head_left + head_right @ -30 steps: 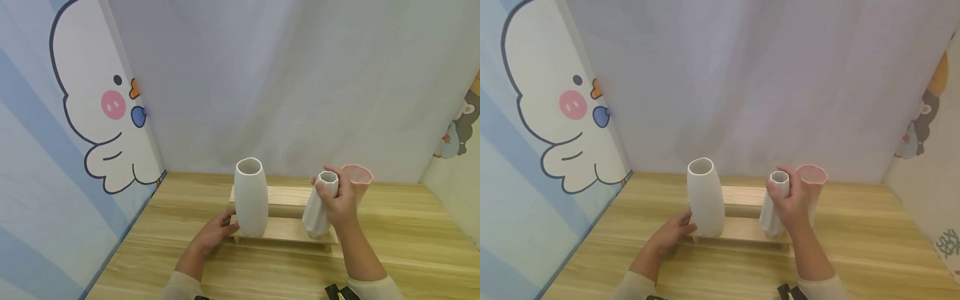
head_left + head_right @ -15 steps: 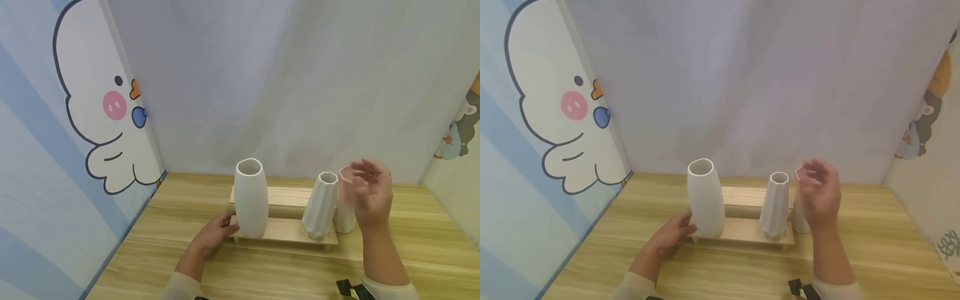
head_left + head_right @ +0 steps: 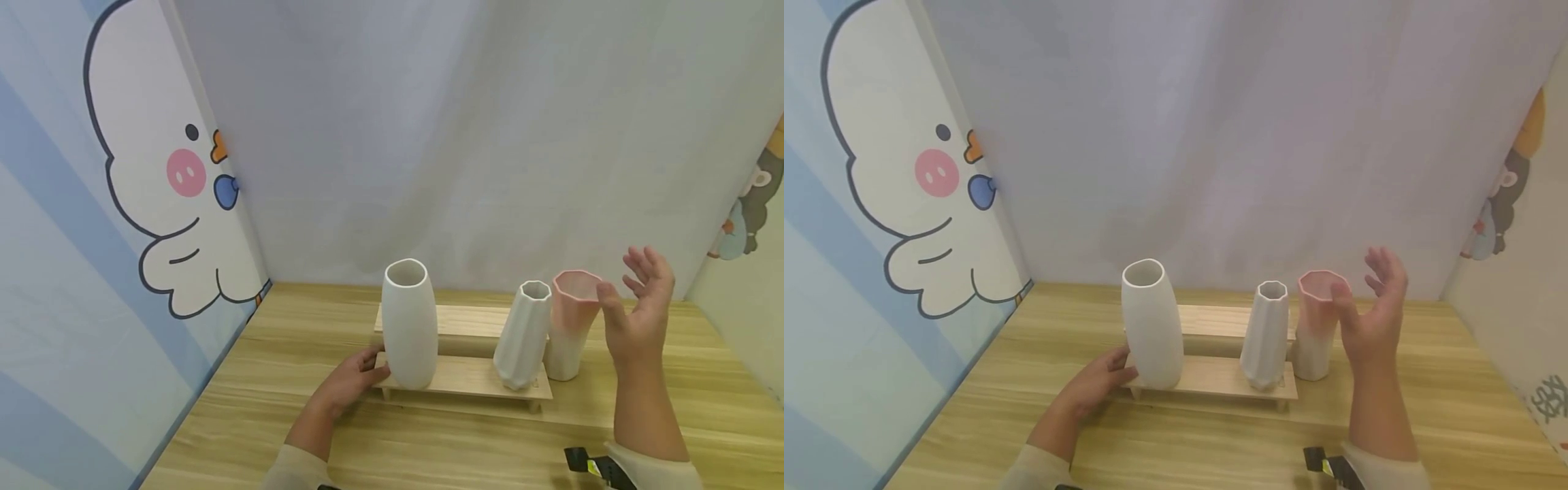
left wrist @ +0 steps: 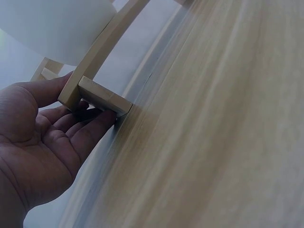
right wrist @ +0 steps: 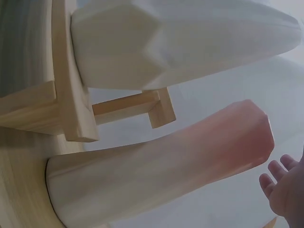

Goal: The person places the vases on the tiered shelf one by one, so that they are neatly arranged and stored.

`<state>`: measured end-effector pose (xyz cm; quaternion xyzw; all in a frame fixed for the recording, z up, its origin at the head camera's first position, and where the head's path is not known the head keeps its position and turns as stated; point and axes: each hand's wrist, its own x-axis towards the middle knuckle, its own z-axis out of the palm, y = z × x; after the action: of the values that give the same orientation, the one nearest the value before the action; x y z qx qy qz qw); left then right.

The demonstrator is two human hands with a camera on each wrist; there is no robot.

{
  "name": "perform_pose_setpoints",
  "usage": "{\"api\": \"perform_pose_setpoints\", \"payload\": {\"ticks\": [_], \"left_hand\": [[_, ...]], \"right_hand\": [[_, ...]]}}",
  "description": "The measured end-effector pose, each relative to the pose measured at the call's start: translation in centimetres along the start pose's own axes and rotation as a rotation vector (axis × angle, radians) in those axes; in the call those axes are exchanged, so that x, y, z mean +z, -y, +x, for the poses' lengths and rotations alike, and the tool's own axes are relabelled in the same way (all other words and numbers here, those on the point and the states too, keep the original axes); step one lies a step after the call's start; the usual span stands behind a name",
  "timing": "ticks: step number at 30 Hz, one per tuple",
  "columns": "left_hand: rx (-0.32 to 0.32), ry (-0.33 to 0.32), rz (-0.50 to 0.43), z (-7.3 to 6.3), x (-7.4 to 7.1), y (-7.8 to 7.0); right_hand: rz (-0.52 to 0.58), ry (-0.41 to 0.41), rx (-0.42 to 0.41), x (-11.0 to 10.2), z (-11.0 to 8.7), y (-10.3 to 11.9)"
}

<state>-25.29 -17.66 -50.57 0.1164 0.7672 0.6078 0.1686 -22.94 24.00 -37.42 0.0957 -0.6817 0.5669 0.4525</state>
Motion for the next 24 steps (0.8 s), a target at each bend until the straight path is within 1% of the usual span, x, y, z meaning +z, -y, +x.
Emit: {"api": "perform_pose_setpoints", "payload": {"ticks": [5, 9, 11, 13, 16, 19, 21, 24], "left_hand": [[-0.002, -0.002, -0.010, 0.0, 0.0, 0.1], [-0.007, -0.005, -0.007, 0.1, 0.0, 0.2], [-0.004, -0.003, -0.004, 0.1, -0.1, 0.2], [-0.006, -0.002, -0.005, 0.1, -0.1, 0.3], [0.001, 0.002, -0.003, 0.1, -0.1, 0.3], [-0.007, 0.001, -0.004, 0.1, -0.1, 0.4], [-0.011, 0.000, -0.005, 0.1, -0.1, 0.3], [-0.016, -0.003, -0.005, 0.1, -0.1, 0.3]], "right_hand": [[-0.051, 0.042, 0.199, -0.6, 0.1, -1.0], [-0.059, 0.078, 0.303, -0.5, 0.1, -1.6], [-0.074, 0.119, 0.346, -0.5, 0.1, -1.9], [-0.097, 0.177, 0.386, -0.4, 0.0, -2.2], [-0.173, 0.304, 0.421, -0.3, -0.1, -2.8], [-0.199, 0.381, 0.426, -0.3, -0.2, -3.1], [-0.188, 0.387, 0.432, -0.2, -0.3, -3.2], [-0.149, 0.365, 0.451, -0.1, -0.4, -3.2]]}}
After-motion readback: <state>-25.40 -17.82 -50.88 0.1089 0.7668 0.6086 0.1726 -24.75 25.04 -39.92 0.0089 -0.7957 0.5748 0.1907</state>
